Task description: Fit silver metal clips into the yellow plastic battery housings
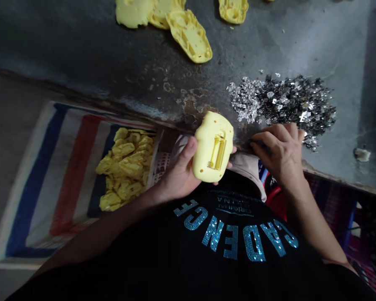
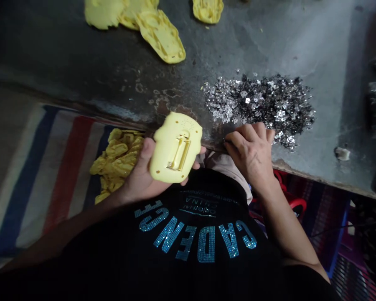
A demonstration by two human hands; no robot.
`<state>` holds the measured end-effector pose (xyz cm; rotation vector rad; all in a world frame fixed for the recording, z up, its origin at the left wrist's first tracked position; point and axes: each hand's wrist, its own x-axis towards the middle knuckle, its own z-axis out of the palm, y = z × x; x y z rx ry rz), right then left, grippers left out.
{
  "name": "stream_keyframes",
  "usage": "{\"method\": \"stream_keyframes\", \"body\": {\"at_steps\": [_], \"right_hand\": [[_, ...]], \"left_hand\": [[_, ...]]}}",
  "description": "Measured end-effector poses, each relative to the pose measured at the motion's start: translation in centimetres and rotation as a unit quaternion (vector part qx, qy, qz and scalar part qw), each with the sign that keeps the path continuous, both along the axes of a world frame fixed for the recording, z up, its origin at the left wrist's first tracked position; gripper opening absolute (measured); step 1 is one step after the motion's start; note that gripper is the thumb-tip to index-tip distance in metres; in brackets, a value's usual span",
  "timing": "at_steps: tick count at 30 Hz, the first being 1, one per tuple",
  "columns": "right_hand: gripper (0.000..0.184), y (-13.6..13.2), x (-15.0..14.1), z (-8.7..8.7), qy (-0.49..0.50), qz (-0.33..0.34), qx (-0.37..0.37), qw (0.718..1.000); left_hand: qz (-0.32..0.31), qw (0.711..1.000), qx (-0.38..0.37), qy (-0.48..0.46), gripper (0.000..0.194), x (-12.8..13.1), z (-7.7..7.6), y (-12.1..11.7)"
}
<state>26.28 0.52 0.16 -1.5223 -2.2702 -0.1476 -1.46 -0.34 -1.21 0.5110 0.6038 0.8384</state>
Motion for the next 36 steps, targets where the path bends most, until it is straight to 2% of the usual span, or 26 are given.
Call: {"method": "stream_keyframes", "body": {"at_steps": [3,6,8,10,13,17,24,30,33,36], "right_hand": [[0.003,0.0,-0.3,1.7,0.082,0.06,-0.009,0.995],[0.012,-0.7,-0.7,4.3,0.17,0.125,-0.077,0.974],[0.016,-1.0,-1.0,5.6,0.179,0.146,-0.098,0.968],[0.018,-1.1,-1.2,6.3,0.161,0.16,-0.089,0.97],[0.018,-0.8,-1.1,6.5,0.125,0.188,-0.063,0.972],[0.013,-0.6,-0.5,6.9,0.067,0.221,-0.065,0.971],[0.012,-1.1,-0.1,7.8,0.027,0.182,-0.115,0.976],[0.01,-1.4,-0.3,7.8,-0.012,0.226,-0.037,0.973],[0.013,-1.6,-0.5,7.6,-0.013,0.213,-0.046,0.976],[0.019,-2.0,-0.5,7.2,0.03,0.204,-0.064,0.976]], "left_hand": [[-0.026,0.999,-0.021,-0.024,0.08,0.3,0.1,-0.1],[-0.077,0.995,-0.024,-0.062,0.089,0.7,-0.1,-0.2],[-0.103,0.992,-0.022,-0.073,0.095,0.8,-0.1,-0.2],[-0.123,0.989,-0.021,-0.082,0.098,0.9,-0.2,-0.3],[-0.143,0.985,-0.021,-0.091,0.099,1.1,-0.2,-0.5],[-0.16,0.984,-0.031,-0.077,0.097,1.3,0.1,-0.8],[-0.171,0.983,-0.035,-0.06,0.088,1.8,1.0,-1.0],[-0.16,0.985,-0.038,-0.048,0.09,2.2,1.0,-1.2],[-0.16,0.985,-0.04,-0.046,0.092,2.2,1.0,-1.2],[-0.163,0.985,-0.037,-0.046,0.093,2.1,1.1,-1.1]]}}
